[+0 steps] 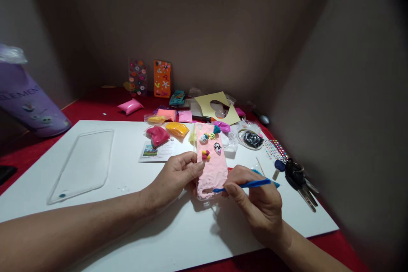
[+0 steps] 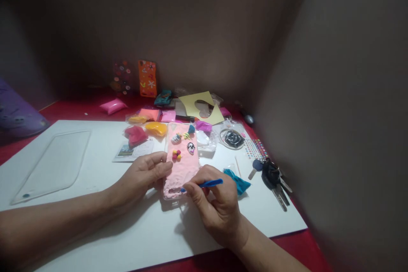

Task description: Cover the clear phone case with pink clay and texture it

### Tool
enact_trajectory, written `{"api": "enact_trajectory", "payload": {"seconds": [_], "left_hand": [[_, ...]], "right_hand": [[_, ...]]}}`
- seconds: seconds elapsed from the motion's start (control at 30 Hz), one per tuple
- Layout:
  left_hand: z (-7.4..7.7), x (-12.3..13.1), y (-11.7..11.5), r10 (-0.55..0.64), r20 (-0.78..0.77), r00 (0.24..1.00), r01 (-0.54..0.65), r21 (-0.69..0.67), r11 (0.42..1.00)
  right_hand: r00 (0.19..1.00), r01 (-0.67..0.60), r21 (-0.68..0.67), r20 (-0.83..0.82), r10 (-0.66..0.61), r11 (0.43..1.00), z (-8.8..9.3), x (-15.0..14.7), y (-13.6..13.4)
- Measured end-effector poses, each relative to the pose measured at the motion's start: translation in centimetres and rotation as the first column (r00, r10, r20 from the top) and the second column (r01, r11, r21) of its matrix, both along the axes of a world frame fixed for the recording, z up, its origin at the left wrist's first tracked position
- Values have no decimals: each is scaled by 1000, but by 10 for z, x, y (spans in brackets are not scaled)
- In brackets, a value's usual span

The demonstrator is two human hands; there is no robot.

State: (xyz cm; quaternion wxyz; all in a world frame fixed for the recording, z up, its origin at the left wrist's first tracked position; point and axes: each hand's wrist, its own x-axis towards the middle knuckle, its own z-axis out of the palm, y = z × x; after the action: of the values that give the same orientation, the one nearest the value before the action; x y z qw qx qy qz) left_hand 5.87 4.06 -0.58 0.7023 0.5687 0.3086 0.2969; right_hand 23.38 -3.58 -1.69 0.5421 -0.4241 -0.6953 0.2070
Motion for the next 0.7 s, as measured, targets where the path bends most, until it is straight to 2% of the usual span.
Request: {"api": "enact_trajectory", "payload": {"seconds": [0.27,0.7], "left_hand": [[-2,-1,0,5,10,1000,-5,-8,1000],[-2,0,-1,-10,-11,1000,10,7,1000]], "right_hand": [[999,7,29,-42,-6,1000,1,-1,-1],[1000,3,19,12,-3,1000,0,-1,0]]}}
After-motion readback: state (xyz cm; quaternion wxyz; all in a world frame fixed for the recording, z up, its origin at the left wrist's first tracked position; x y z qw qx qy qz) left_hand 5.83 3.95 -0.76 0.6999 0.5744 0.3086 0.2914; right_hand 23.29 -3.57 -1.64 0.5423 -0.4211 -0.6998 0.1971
